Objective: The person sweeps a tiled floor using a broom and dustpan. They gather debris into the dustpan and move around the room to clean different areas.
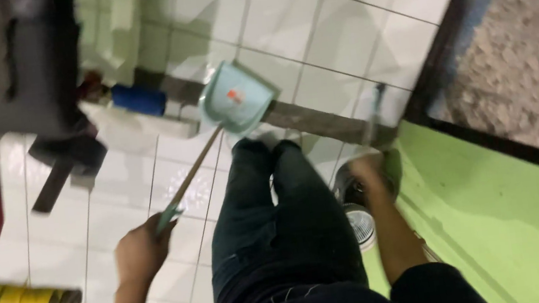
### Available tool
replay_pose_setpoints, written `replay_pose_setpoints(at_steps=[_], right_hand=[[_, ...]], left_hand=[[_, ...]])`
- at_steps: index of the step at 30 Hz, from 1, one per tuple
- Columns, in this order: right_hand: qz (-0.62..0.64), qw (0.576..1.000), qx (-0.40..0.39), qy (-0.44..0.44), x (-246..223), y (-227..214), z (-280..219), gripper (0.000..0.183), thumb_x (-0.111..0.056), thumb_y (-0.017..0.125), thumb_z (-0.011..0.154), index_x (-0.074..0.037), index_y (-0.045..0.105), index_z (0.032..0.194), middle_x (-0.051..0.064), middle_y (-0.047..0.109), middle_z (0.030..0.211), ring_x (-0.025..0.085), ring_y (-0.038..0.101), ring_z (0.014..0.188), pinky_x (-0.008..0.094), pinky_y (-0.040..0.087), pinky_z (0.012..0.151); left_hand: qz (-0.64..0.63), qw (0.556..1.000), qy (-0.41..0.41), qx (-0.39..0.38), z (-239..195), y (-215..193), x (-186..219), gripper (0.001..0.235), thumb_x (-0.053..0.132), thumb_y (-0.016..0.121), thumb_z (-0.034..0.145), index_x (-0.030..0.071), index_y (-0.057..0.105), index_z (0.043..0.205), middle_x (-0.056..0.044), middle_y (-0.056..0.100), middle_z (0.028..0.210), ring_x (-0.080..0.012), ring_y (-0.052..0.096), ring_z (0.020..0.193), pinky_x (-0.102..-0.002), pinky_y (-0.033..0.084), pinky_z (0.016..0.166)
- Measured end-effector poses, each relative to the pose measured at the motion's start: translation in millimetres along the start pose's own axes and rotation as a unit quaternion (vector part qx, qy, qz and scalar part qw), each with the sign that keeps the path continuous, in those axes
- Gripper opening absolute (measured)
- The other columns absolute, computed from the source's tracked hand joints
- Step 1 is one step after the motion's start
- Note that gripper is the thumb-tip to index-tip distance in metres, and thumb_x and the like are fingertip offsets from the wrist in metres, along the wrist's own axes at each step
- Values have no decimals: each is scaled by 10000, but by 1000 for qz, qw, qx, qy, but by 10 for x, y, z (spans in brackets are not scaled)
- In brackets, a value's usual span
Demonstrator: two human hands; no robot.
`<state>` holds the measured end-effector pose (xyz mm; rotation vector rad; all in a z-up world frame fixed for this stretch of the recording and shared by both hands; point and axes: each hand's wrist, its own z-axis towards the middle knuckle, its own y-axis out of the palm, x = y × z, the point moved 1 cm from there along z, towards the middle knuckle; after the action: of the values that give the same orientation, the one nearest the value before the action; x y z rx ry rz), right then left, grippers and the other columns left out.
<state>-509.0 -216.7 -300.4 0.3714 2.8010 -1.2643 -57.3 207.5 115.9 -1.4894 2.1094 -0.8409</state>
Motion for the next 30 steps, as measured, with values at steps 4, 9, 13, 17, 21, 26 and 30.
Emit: replay_pose_setpoints(at_steps=[4, 9, 13, 17, 21, 26, 30], right_hand=[[-22, 988, -154, -10, -797, 662, -1228, 417, -64, 630, 710, -89, 364, 1030, 130, 526, 857, 271, 566, 648, 403, 457, 503], [133, 948, -273, 93, -1032, 296, -1720, 287, -77, 507, 1002, 18, 547, 1269, 184, 613, 776, 297, 615, 546, 427, 475, 466], [268, 933, -229, 75, 10, -549, -1605, 161, -232, 671, 911, -101, 657, 1005, 48, 577, 651, 174, 543, 496, 304, 403, 428], [326, 915, -193, 140, 226, -2040, -2019, 658, -117, 621, 908, -225, 510, 1548, 42, 487, 650, 134, 416, 447, 256, 316, 387], [145, 957, -135, 210, 447, -1763, -1697, 626, -243, 545, 1031, -285, 364, 1629, 67, 615, 726, 159, 471, 502, 296, 272, 420], [-99, 991, -94, -3, 151, -306, -1135, 967, -8, 507, 770, -215, 203, 1664, 225, 690, 813, 409, 687, 711, 511, 518, 577], [-109, 982, -137, -71, -394, 1404, -1634, 225, -248, 636, 820, -115, 632, 637, 14, 623, 578, 220, 667, 622, 361, 529, 551]], left_hand=[[83, 996, 18, -7, 271, 208, -100, 398, 600, 554, 946, 339, 684, 1218, -108, 781, 791, -428, 724, 749, -516, 579, 645], [165, 985, 55, -16, 527, 407, 210, 351, 581, 526, 988, 269, 652, 1086, -91, 769, 779, -417, 719, 732, -501, 556, 620], [197, 978, 50, -50, 519, 291, 471, 367, 582, 514, 998, 279, 658, 1146, -108, 795, 890, -404, 763, 857, -519, 602, 733], [176, 983, 9, -59, 520, 312, 598, 383, 589, 492, 1029, 257, 677, 1082, -139, 789, 868, -433, 742, 826, -500, 586, 708], [184, 981, 8, -60, 457, 356, 628, 402, 601, 495, 1027, 239, 667, 1063, -147, 781, 855, -439, 735, 821, -503, 581, 711], [210, 975, 28, -62, 458, 457, 415, 351, 581, 520, 1003, 322, 673, 1183, -133, 799, 888, -418, 757, 851, -507, 600, 728], [202, 976, 66, -37, 553, 486, 201, 319, 561, 565, 994, 275, 681, 1075, -116, 775, 817, -427, 732, 783, -504, 579, 677]])
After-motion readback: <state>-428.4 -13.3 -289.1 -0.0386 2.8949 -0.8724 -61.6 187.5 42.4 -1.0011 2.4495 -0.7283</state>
